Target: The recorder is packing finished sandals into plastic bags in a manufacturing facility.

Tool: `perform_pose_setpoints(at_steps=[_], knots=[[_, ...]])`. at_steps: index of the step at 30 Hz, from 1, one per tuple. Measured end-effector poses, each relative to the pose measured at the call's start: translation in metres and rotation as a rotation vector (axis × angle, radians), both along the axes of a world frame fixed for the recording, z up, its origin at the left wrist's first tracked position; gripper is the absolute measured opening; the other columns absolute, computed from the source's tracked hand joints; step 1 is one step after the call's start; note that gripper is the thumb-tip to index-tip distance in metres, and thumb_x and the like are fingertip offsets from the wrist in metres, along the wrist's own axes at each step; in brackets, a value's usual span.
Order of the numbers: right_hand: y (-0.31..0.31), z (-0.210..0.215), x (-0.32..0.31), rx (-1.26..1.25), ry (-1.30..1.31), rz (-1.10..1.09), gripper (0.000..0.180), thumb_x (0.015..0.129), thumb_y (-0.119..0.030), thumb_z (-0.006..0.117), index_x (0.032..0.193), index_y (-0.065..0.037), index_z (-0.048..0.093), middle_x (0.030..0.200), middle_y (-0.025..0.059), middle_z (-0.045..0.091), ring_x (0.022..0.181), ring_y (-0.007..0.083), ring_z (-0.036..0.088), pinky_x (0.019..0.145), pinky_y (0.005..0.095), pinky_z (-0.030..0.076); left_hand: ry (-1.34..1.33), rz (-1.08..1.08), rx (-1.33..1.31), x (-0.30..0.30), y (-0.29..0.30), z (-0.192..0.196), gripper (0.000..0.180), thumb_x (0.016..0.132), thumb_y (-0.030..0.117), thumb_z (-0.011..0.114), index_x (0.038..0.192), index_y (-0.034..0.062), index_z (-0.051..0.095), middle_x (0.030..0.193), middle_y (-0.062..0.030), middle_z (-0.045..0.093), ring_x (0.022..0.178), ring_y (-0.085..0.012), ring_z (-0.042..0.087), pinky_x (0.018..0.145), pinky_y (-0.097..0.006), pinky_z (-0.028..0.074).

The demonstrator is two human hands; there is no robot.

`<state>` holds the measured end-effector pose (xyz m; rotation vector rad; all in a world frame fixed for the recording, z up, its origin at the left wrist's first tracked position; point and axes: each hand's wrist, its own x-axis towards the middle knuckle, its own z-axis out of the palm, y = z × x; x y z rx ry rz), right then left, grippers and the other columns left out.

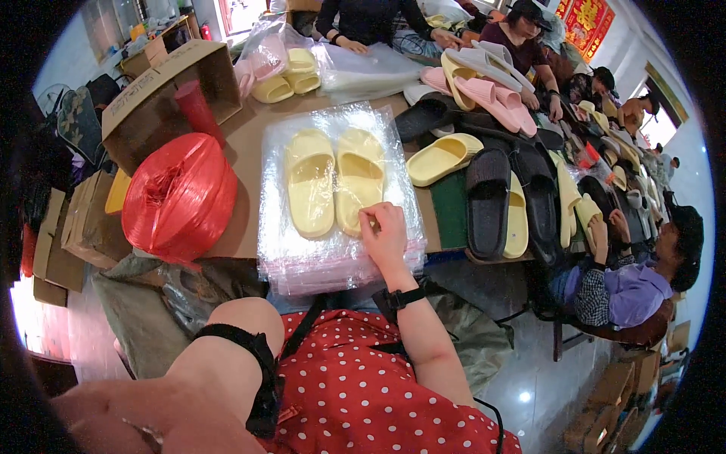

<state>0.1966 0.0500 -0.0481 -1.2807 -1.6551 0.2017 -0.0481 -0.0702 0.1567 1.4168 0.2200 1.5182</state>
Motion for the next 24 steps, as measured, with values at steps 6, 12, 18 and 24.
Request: perform_pose_setpoints(at_steps=[6, 12, 18, 24], knots=[[-0.0013, 0.002, 0.002, 0.023, 0.006, 0.003, 0.008, 0.084, -0.009, 0.073, 0.087, -0.008, 0.066, 0.088, 0.0057, 0.063, 0.086, 0.0275, 0.056, 0.076, 0.0375, 0.046, -0.015, -0.007, -0.046, -0.0037, -0.0025, -0.0021, 0.03, 0.089, 0.017, 0.061, 0.113, -0.0008, 0.054, 0.115, -0.0226, 0.058, 0.106, -0.0305, 0.055, 0.09, -0.038, 0.044], [-0.0017, 0.0036, 0.0009, 0.004, -0.005, 0.004, 0.007, 0.084, -0.008, 0.073, 0.087, -0.007, 0.066, 0.088, 0.0054, 0.062, 0.087, 0.0269, 0.056, 0.077, 0.0368, 0.046, -0.034, -0.036, -0.091, -0.0055, -0.0022, -0.0048, 0.032, 0.089, 0.016, 0.061, 0.115, -0.001, 0.054, 0.118, -0.0234, 0.058, 0.11, -0.0312, 0.055, 0.093, -0.039, 0.044], [0.0, 0.0025, 0.0, 0.012, 0.015, 0.013, 0.007, 0.084, -0.008, 0.073, 0.087, -0.007, 0.067, 0.087, 0.0054, 0.062, 0.086, 0.0268, 0.056, 0.077, 0.0371, 0.046, -0.047, -0.052, -0.128, -0.0095, -0.0044, -0.001, 0.034, 0.089, 0.015, 0.061, 0.117, -0.0012, 0.055, 0.121, -0.0243, 0.058, 0.113, -0.032, 0.055, 0.095, -0.04, 0.043], [0.0011, 0.0018, 0.0015, 0.031, -0.007, -0.008, 0.008, 0.084, -0.009, 0.073, 0.088, -0.007, 0.066, 0.086, 0.0055, 0.062, 0.084, 0.0276, 0.055, 0.077, 0.038, 0.045, -0.06, -0.099, -0.146, -0.005, -0.0022, 0.0011, 0.035, 0.088, 0.014, 0.061, 0.119, -0.0015, 0.055, 0.124, -0.0251, 0.057, 0.117, -0.0327, 0.055, 0.098, -0.041, 0.043]])
